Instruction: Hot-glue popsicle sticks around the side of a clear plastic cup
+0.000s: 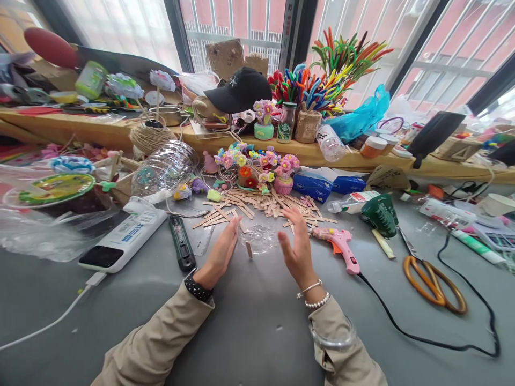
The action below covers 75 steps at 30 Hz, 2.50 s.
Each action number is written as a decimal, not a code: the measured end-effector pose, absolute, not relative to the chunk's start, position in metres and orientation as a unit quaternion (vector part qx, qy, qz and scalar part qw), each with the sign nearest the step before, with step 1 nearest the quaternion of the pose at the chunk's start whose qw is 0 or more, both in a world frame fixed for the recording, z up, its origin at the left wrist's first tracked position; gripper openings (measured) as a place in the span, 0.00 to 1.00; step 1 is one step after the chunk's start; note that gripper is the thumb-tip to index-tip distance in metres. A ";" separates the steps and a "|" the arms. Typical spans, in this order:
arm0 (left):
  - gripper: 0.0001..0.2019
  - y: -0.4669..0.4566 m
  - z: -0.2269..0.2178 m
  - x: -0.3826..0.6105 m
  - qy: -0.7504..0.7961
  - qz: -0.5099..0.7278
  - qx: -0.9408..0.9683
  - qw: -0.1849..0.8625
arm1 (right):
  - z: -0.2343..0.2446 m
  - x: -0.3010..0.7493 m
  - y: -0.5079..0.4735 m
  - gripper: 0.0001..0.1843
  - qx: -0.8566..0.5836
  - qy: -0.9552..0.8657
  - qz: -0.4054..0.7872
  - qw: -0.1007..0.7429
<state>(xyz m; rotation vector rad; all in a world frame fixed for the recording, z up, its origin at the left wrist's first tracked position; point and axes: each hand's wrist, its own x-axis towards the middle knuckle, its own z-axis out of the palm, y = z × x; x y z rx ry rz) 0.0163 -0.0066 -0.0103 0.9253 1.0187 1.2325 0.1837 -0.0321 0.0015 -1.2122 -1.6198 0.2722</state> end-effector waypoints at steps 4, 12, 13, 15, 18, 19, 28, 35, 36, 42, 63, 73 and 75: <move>0.27 -0.009 -0.004 0.017 0.431 0.525 0.421 0.601 | -0.013 0.188 -0.025 0.31 -0.536 -0.573 0.306 0.538; 0.31 -0.012 -0.004 0.020 0.411 0.491 0.472 0.606 | -0.023 0.178 -0.024 0.39 -0.505 -0.539 0.456 0.495; 0.32 -0.013 -0.005 0.019 0.408 0.491 0.480 0.601 | -0.023 0.178 -0.024 0.39 -0.505 -0.537 0.456 0.499; 0.36 -0.013 -0.004 0.016 0.395 0.488 0.514 0.584 | -0.022 0.178 -0.024 0.38 -0.502 -0.527 0.457 0.511; 0.52 -0.013 0.003 0.010 0.380 0.455 0.611 0.525 | -0.020 0.181 -0.022 0.36 -0.511 -0.502 0.432 0.547; 0.57 -0.012 0.005 0.007 0.381 0.432 0.646 0.500 | -0.020 0.182 -0.021 0.34 -0.521 -0.496 0.413 0.558; 0.53 0.000 0.004 -0.003 0.413 0.376 0.693 0.457 | -0.023 0.200 -0.013 0.19 -0.645 -0.568 0.182 0.478; 0.42 0.005 0.006 -0.008 0.467 0.518 0.580 0.421 | -0.020 0.200 -0.016 0.13 -0.641 -0.666 0.102 0.368; 0.42 0.006 0.006 -0.009 0.469 0.537 0.568 0.412 | -0.019 0.199 -0.016 0.13 -0.643 -0.673 0.090 0.354; 0.40 0.004 0.005 -0.006 0.453 0.563 0.536 0.436 | -0.017 0.193 -0.020 0.17 -0.695 -0.678 -0.018 0.237; 0.56 0.000 -0.008 0.002 0.412 0.417 0.704 0.402 | -0.014 0.193 -0.020 0.16 -0.719 -0.679 -0.082 0.126; 0.52 -0.001 -0.008 0.000 0.423 0.412 0.694 0.413 | -0.010 0.201 -0.026 0.16 -0.727 -0.668 -0.070 0.143; 0.49 -0.002 -0.005 0.001 0.447 0.422 0.657 0.436 | -0.001 0.205 -0.029 0.15 -0.727 -0.669 -0.062 0.143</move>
